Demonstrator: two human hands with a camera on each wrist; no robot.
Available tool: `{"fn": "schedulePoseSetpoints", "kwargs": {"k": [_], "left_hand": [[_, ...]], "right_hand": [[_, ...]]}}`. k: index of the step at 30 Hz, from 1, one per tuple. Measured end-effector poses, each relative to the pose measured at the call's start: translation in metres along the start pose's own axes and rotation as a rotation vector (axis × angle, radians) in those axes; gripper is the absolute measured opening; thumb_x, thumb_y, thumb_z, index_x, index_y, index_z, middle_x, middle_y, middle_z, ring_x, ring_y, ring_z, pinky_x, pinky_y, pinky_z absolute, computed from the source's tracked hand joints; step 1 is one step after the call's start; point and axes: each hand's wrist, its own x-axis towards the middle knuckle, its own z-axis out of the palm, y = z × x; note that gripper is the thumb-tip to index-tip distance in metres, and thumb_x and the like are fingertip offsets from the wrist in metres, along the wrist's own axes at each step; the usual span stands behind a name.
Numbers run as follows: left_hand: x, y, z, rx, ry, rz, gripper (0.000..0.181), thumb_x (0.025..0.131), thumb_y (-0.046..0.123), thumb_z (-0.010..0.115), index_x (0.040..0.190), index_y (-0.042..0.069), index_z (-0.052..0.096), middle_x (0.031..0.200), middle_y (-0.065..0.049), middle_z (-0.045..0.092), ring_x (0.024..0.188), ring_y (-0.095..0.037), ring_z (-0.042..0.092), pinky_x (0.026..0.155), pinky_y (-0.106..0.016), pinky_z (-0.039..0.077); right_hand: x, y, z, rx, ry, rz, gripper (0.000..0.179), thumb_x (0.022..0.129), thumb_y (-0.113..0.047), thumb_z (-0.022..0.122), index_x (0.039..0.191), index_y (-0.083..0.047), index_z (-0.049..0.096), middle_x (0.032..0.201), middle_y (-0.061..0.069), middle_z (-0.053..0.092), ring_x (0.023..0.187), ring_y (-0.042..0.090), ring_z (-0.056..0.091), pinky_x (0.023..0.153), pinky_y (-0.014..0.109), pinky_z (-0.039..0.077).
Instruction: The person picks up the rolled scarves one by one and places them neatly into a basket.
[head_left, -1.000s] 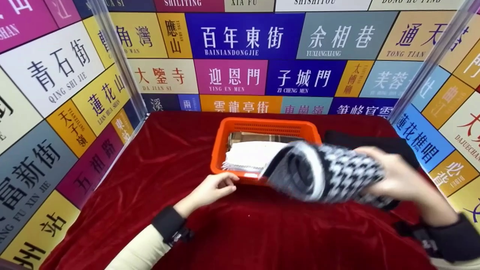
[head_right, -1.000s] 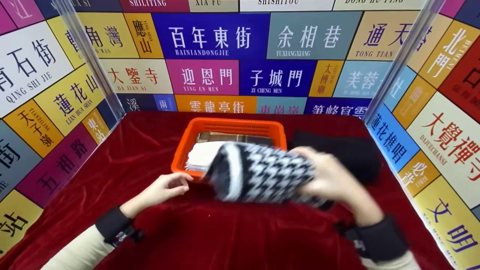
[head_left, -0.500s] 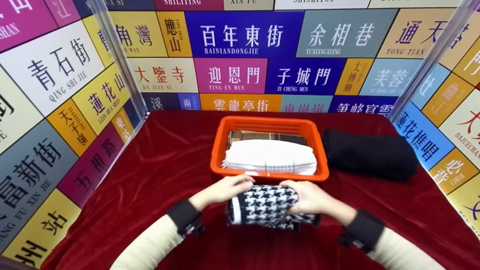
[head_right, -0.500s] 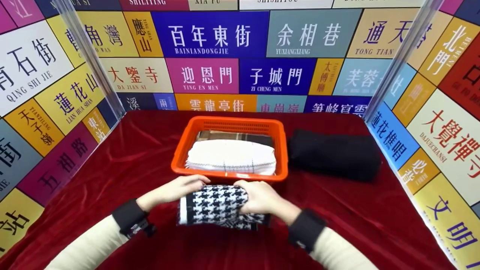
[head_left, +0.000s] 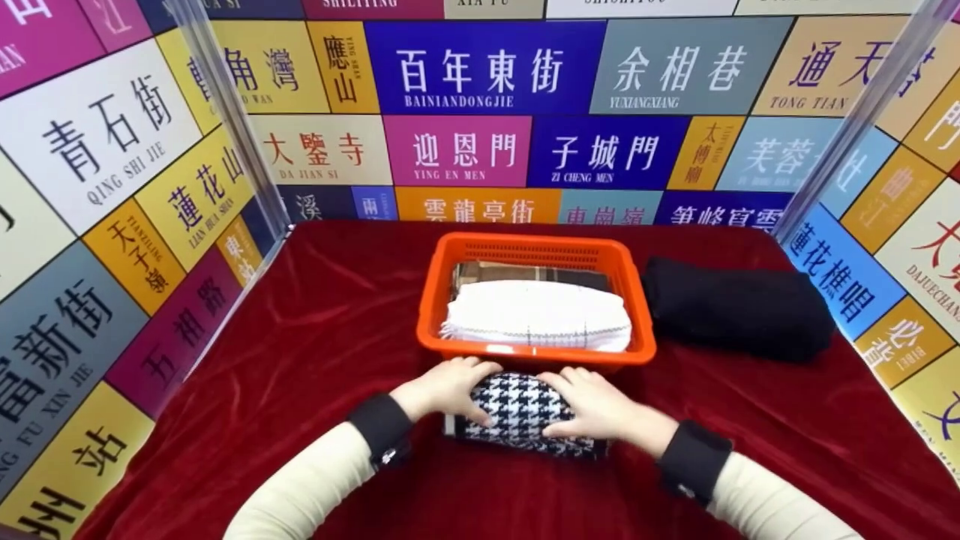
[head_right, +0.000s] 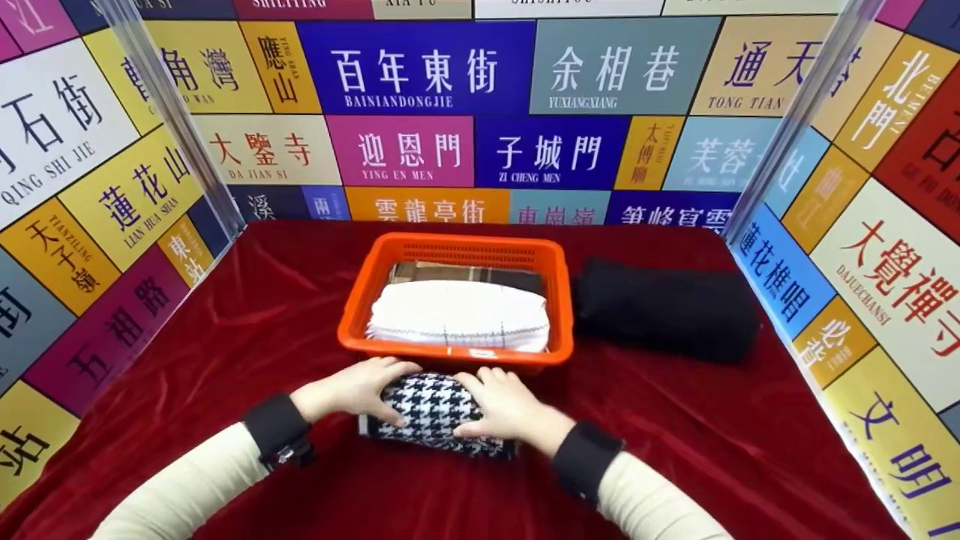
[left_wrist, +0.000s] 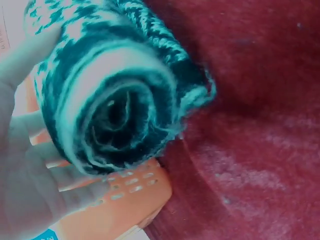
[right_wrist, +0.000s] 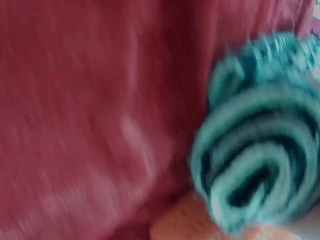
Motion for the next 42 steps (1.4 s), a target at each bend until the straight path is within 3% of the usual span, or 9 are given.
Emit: {"fn": "schedulePoseSetpoints", "kwargs": {"k": [2,6,9,12,20,24,32,38,42], "left_hand": [[0.000,-0.002,0.000,-0.019,-0.016,-0.019,0.082,0.063,0.047,0.078,0.131,0.014,0.047,0.120,-0.012,0.054,0.106,-0.030,0.051,0.091,-0.040,0.041],[-0.001,-0.007,-0.004,-0.095,-0.068,-0.081,0.077,0.060,0.044,0.081,0.125,0.015,0.051,0.116,-0.013,0.053,0.107,-0.031,0.048,0.091,-0.040,0.041],[0.002,-0.007,-0.004,-0.168,-0.142,-0.152,0.075,0.058,0.041,0.084,0.120,0.018,0.048,0.114,-0.012,0.053,0.107,-0.029,0.049,0.091,-0.040,0.041],[0.006,-0.006,0.003,-0.224,-0.201,-0.201,0.079,0.056,0.037,0.085,0.119,0.019,0.041,0.112,-0.009,0.055,0.103,-0.024,0.053,0.092,-0.037,0.042],[0.011,-0.003,0.019,-0.200,-0.228,-0.251,0.100,0.055,0.037,0.086,0.138,0.017,0.033,0.131,-0.013,0.048,0.119,-0.025,0.047,0.100,-0.035,0.037],[0.009,-0.005,0.022,-0.182,-0.213,-0.241,0.096,0.054,0.036,0.086,0.135,0.018,0.037,0.127,-0.012,0.050,0.114,-0.024,0.050,0.096,-0.034,0.041],[0.004,-0.013,0.025,-0.267,-0.143,-0.180,0.081,0.053,0.027,0.087,0.123,0.017,0.047,0.109,-0.004,0.061,0.097,-0.016,0.057,0.084,-0.028,0.046],[-0.006,-0.005,0.018,-0.256,-0.051,-0.136,0.076,0.053,0.024,0.087,0.119,0.018,0.051,0.105,-0.003,0.062,0.095,-0.017,0.058,0.082,-0.030,0.047],[-0.016,0.004,0.000,-0.212,0.011,-0.072,0.078,0.054,0.025,0.086,0.122,0.015,0.051,0.110,-0.005,0.061,0.102,-0.021,0.057,0.088,-0.033,0.045]], "right_hand": [[0.000,0.005,-0.007,0.078,-0.093,-0.015,0.076,0.074,-0.058,0.063,0.132,-0.012,0.044,0.105,0.008,0.054,0.095,0.024,0.052,0.081,0.043,0.043],[0.000,0.017,-0.016,0.296,-0.273,0.045,0.076,0.077,-0.055,0.062,0.136,-0.014,0.039,0.125,0.011,0.051,0.113,0.027,0.049,0.093,0.046,0.039],[0.000,0.022,-0.016,0.398,-0.371,0.090,0.085,0.071,-0.047,0.072,0.138,-0.011,0.034,0.130,0.012,0.048,0.118,0.027,0.046,0.097,0.045,0.036],[0.000,0.023,-0.011,0.399,-0.408,0.117,0.097,0.061,-0.038,0.081,0.138,-0.007,0.031,0.129,0.015,0.048,0.116,0.030,0.047,0.097,0.046,0.036],[-0.005,0.020,0.000,0.295,-0.307,0.149,0.101,0.051,-0.031,0.086,0.136,-0.010,0.035,0.121,0.015,0.052,0.106,0.031,0.052,0.090,0.047,0.041],[-0.005,0.018,0.003,0.278,-0.271,0.146,0.095,0.050,-0.030,0.085,0.133,-0.014,0.040,0.116,0.011,0.054,0.101,0.027,0.054,0.086,0.045,0.043],[0.000,0.016,-0.001,0.243,-0.250,0.083,0.083,0.055,-0.026,0.082,0.128,-0.017,0.044,0.110,0.005,0.060,0.094,0.023,0.057,0.079,0.041,0.045],[-0.007,0.007,-0.013,0.206,-0.194,0.070,0.081,0.056,-0.028,0.083,0.127,-0.019,0.046,0.111,0.005,0.060,0.096,0.023,0.058,0.079,0.042,0.046],[-0.012,-0.007,-0.033,0.150,-0.146,0.070,0.082,0.056,-0.028,0.083,0.128,-0.017,0.046,0.110,0.006,0.060,0.095,0.025,0.058,0.075,0.044,0.047]]}}
